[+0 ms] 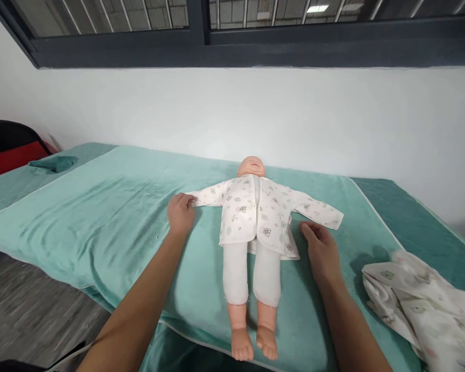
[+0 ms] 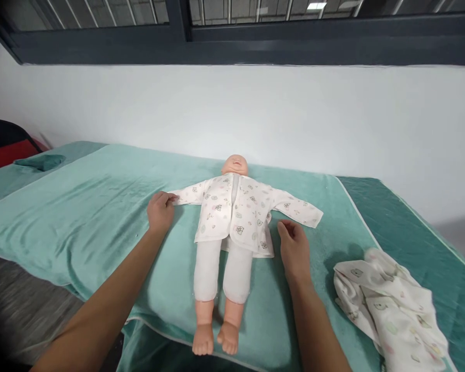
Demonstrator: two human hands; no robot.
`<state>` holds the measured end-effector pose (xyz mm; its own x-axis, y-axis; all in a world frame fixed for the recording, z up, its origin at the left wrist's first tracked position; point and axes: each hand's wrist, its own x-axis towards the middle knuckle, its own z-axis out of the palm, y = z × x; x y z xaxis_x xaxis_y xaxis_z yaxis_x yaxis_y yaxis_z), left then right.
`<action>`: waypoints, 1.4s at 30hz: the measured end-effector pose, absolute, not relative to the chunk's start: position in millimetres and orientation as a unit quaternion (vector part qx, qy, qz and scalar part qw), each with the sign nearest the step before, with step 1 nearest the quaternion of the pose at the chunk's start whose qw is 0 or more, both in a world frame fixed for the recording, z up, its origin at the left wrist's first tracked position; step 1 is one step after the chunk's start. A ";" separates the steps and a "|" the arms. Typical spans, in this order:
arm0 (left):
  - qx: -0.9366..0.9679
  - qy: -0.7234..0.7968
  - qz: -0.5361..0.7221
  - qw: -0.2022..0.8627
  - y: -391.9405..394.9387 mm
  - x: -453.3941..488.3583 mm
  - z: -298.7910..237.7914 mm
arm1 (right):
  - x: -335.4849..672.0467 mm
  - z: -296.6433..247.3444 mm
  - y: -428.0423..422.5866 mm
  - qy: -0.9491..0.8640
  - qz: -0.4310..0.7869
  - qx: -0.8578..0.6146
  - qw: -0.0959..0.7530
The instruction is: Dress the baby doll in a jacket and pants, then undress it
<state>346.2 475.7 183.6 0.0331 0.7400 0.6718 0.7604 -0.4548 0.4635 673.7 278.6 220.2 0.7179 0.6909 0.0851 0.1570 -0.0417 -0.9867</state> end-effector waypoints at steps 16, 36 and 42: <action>-0.737 -0.462 -0.371 -0.324 440.1 399.1 210.6 | 677.8 235.9 356.8 -0.201 0.607 -0.426 0.641; -0.435 -0.282 -0.513 -0.684 431.2 469.4 222.3 | 670.5 234.0 351.5 -0.234 0.563 -0.428 0.667; -0.369 -0.331 -0.533 -0.686 435.5 462.2 215.4 | 682.5 229.9 350.0 -0.226 0.513 -0.409 0.720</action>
<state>462.2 435.5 215.4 0.2121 0.9754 -0.0607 -0.4866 0.1593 0.8590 682.5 350.0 229.9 0.3713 0.9237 -0.0944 -0.5532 0.1384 -0.8215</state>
